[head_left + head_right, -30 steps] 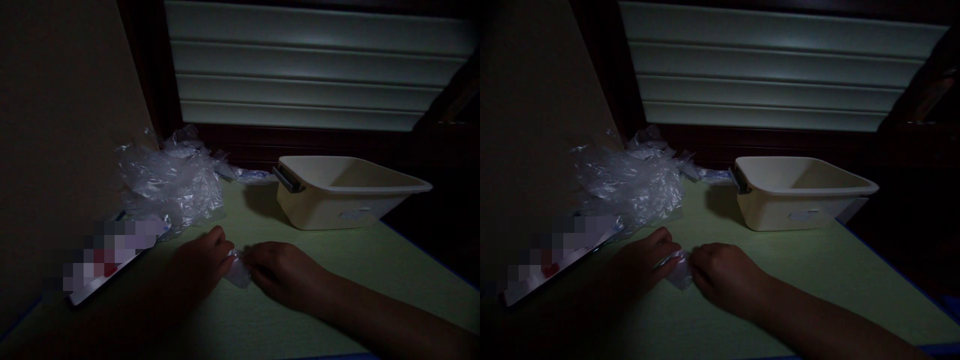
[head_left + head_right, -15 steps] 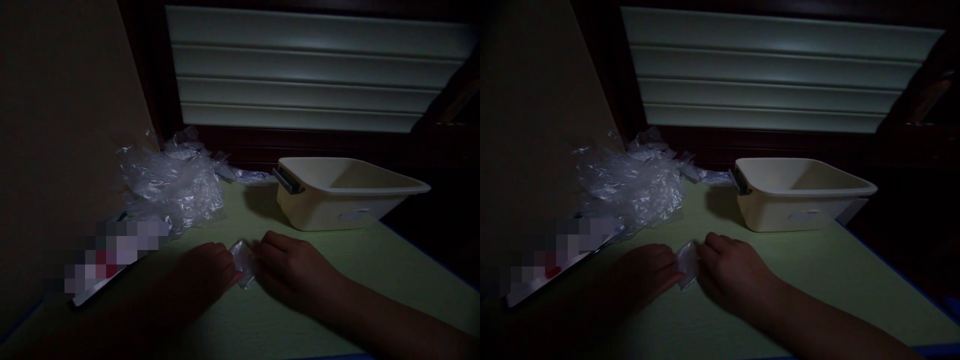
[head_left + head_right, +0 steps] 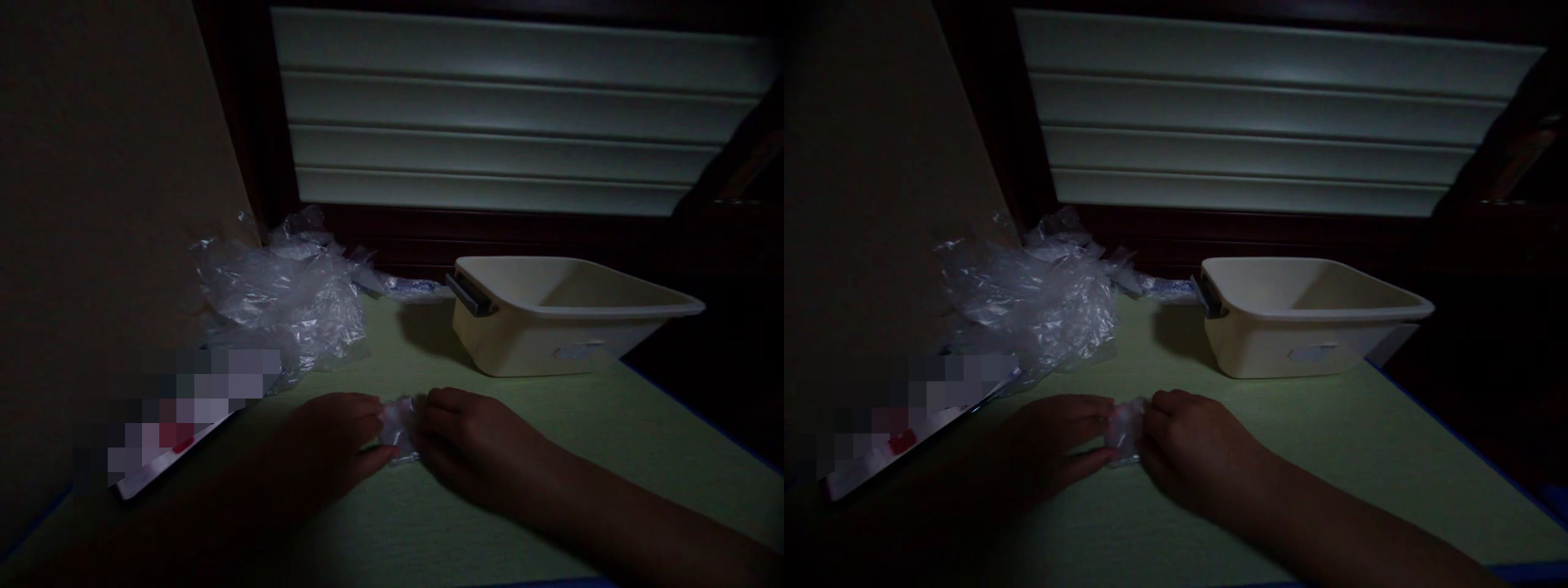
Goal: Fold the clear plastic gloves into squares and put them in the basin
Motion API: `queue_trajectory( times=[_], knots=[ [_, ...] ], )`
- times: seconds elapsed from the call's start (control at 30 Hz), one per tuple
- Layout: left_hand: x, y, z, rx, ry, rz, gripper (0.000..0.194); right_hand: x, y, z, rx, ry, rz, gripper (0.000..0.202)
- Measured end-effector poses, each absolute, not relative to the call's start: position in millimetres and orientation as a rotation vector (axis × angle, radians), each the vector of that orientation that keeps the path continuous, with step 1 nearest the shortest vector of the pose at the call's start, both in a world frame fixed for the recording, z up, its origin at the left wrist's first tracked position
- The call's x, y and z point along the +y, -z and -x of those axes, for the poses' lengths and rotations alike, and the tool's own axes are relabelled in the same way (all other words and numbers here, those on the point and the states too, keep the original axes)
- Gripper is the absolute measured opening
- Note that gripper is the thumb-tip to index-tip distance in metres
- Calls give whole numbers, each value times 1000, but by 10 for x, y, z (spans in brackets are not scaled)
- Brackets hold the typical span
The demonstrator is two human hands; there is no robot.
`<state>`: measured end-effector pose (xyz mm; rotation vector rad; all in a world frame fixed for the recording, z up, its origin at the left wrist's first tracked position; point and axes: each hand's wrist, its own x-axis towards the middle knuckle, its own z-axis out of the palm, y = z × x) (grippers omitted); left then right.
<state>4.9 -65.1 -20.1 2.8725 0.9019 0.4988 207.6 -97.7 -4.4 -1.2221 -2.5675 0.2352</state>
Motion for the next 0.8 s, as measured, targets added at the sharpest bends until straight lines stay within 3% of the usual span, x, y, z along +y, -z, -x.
queue_trajectory(
  times=[0.3, 0.43, 0.67, 0.8],
  knots=[
    [-544, 290, -65, 585, -815, -2803, 11, -792, 180, -2052, -2184, -408, 1336, 18],
    [-548, 292, -61, 707, -823, -2788, 20, -802, 157, -2046, -2183, -432, 1339, 6],
    [-567, 245, -70, 961, -905, -2431, 28, -817, 105, -2097, -1964, -666, 1247, 9],
    [-603, 167, -113, 973, -825, -2054, 29, -835, 110, -2079, -1814, -620, 1095, 10]
  ],
)
